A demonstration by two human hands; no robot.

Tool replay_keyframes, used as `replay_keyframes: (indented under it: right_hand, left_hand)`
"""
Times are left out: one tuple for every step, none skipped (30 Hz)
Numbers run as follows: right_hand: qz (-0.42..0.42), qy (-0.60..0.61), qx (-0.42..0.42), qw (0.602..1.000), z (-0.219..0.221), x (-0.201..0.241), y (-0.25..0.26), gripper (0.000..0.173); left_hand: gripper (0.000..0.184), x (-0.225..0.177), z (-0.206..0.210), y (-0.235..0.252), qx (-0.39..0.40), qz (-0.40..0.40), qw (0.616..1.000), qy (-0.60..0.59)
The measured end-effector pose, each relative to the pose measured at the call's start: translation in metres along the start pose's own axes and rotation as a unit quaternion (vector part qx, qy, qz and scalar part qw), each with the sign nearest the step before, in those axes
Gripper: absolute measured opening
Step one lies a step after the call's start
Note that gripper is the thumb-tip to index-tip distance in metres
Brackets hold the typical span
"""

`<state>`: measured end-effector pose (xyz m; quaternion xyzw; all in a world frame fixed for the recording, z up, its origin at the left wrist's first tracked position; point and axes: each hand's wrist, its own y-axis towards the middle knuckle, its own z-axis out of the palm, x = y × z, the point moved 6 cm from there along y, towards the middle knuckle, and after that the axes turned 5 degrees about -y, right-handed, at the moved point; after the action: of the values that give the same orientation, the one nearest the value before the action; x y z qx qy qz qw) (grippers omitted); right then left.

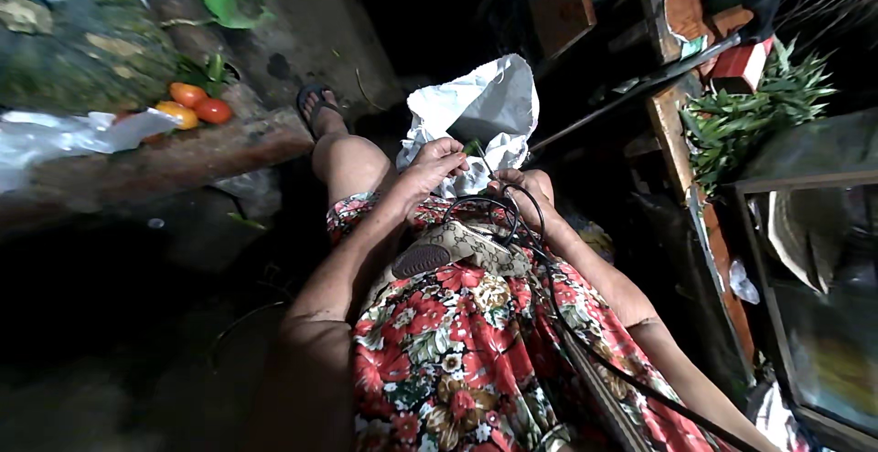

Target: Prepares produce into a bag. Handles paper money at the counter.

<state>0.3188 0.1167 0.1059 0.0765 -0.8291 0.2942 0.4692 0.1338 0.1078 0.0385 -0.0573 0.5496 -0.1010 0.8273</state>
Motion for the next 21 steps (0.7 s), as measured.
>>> replay_keyframes:
  right_hand:
    - [0.003,-0.006,0.001,1.0,0.0,0.003,-0.001,0.025]
    - [0.005,-0.009,0.002,1.0,0.001,0.005,-0.002,0.024]
    - [0.006,-0.006,0.003,1.0,0.001,0.005,-0.002,0.023]
    - [0.008,-0.002,0.007,1.0,0.002,0.005,-0.004,0.022]
    - [0.014,-0.002,0.007,1.0,0.002,0.007,-0.007,0.022]
    - [0.02,-0.007,0.009,1.0,0.002,0.009,-0.011,0.023]
    - [0.017,0.008,0.009,1.0,0.002,0.007,-0.007,0.022]
    - [0.013,0.023,0.009,1.0,0.002,0.006,-0.003,0.02]
    - [0.01,0.031,0.007,0.999,0.002,0.005,-0.001,0.02]
    - [0.008,0.03,0.006,0.999,0.002,0.005,-0.001,0.019]
    - [0.004,0.024,0.004,1.0,0.002,0.007,-0.001,0.018]
    - [0.0,0.008,0.001,1.0,0.001,0.009,-0.002,0.019]
    - [-0.005,-0.016,0.0,1.0,0.0,0.012,-0.003,0.019]
    - [-0.013,-0.042,-0.005,0.999,-0.001,0.014,-0.003,0.019]
    - [-0.024,-0.067,-0.009,0.997,-0.003,0.015,-0.003,0.019]
    - [-0.033,-0.084,-0.014,0.996,-0.004,0.015,-0.002,0.019]
    - [-0.042,-0.094,-0.022,0.994,-0.006,0.015,-0.001,0.019]
    - [-0.045,-0.09,-0.027,0.995,-0.007,0.013,-0.001,0.019]
    - [-0.04,-0.071,-0.032,0.996,-0.007,0.011,0.0,0.019]
    - [-0.036,-0.055,-0.038,0.997,-0.008,0.009,0.001,0.018]
    - [-0.032,-0.046,-0.042,0.998,-0.008,0.008,0.001,0.018]
  left_hand:
    - [0.01,-0.001,0.002,-0.001,0.005,-0.005,1.0,0.004]
    - [0.01,-0.001,0.004,-0.002,0.012,-0.011,1.0,0.007]
    - [0.01,-0.001,0.006,-0.003,0.022,-0.017,1.0,0.01]
    - [0.009,0.0,0.008,-0.003,0.031,-0.022,0.999,0.012]
    - [0.008,0.0,0.009,-0.004,0.037,-0.027,0.999,0.011]
    - [0.008,-0.001,0.01,-0.004,0.042,-0.032,0.999,0.009]
    - [0.008,-0.002,0.01,-0.005,0.043,-0.034,0.998,0.011]
    - [0.008,-0.002,0.01,-0.005,0.043,-0.033,0.998,0.014]
    - [0.009,-0.003,0.009,-0.005,0.042,-0.033,0.998,0.018]
    - [0.009,-0.003,0.009,-0.005,0.042,-0.034,0.998,0.023]
    - [0.009,-0.004,0.009,-0.005,0.043,-0.034,0.998,0.027]
    - [0.009,-0.004,0.009,-0.005,0.044,-0.034,0.998,0.029]
    - [0.009,-0.003,0.009,-0.005,0.046,-0.033,0.998,0.03]
    - [0.009,-0.003,0.009,-0.005,0.048,-0.032,0.998,0.03]
    - [0.008,-0.003,0.009,-0.005,0.049,-0.03,0.998,0.032]
    - [0.008,-0.002,0.009,-0.004,0.049,-0.029,0.998,0.032]
    - [0.008,-0.002,0.009,-0.004,0.047,-0.028,0.998,0.03]
    - [0.009,-0.002,0.008,-0.004,0.043,-0.028,0.998,0.028]
    - [0.009,-0.002,0.007,-0.004,0.037,-0.029,0.999,0.026]
    - [0.009,-0.001,0.006,-0.003,0.028,-0.026,0.999,0.021]
    - [0.009,-0.001,0.004,-0.002,0.018,-0.022,0.999,0.014]
